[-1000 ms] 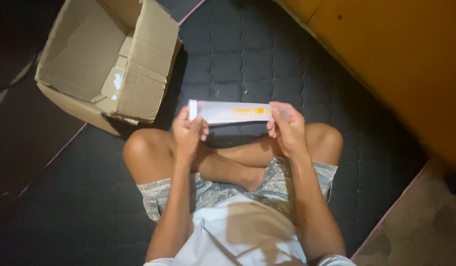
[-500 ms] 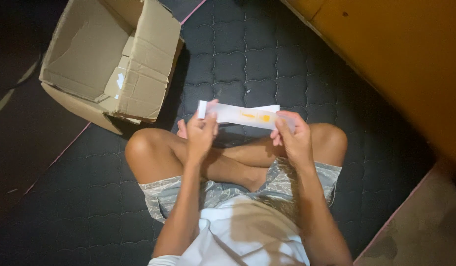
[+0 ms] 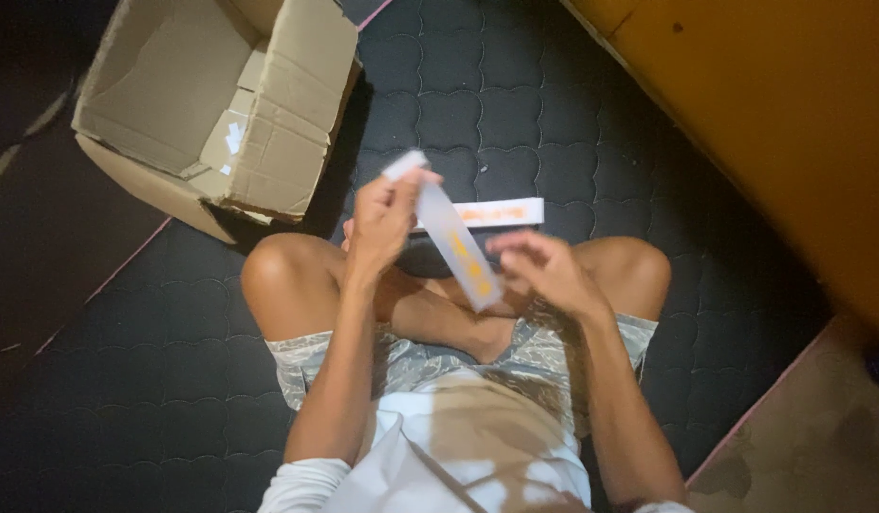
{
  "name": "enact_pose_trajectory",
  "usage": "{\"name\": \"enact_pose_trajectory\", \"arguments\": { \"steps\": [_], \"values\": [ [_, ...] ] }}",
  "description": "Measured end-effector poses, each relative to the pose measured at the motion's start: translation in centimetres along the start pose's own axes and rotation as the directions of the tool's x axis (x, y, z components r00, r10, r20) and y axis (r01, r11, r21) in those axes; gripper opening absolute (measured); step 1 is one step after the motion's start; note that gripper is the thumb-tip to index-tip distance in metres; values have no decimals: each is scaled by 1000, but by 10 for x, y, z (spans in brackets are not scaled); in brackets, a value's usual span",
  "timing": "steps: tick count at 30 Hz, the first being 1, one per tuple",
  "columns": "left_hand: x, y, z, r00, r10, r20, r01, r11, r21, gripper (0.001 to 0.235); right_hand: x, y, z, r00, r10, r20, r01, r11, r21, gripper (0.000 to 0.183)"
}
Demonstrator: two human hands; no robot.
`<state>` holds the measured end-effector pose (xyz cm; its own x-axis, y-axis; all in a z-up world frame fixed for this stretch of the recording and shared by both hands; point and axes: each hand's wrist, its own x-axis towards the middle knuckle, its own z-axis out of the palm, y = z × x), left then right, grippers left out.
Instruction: The person sits on the floor and repeatedly folds long, narrow white paper strips with orange markings. They fold the strips in half, smooth the creases, and place them into a cardboard box beside them.
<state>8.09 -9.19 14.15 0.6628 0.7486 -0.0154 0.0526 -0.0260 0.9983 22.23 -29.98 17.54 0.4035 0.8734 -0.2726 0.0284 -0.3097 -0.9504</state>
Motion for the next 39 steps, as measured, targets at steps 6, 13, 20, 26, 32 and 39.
{"name": "enact_pose_trajectory", "arguments": {
  "steps": [6,13,20,26,32,39],
  "values": [
    [-3,15,30,992,-51,118,70,984,-162,25,69,13,18,982,-177,-59,170,980,-106,43],
    [13,-3,5,987,-44,-156,30,996,-87,28,29,25,17,998,-45,36,50,987,-153,41],
    [13,1,3,969,-87,-230,84,996,-21,35,-4,10,26,990,139,9,-139,989,-55,33],
    [10,20,10,993,-111,-45,97,968,-233,37,-3,32,41,993,88,73,-81,992,-98,22],
    [-12,52,20,844,-250,475,253,966,58,23,13,19,4,984,-86,-159,73,994,-81,25],
    [-14,82,29,694,-476,540,320,876,361,17,20,1,15,955,-55,-293,52,999,-17,8]
  ]
}}
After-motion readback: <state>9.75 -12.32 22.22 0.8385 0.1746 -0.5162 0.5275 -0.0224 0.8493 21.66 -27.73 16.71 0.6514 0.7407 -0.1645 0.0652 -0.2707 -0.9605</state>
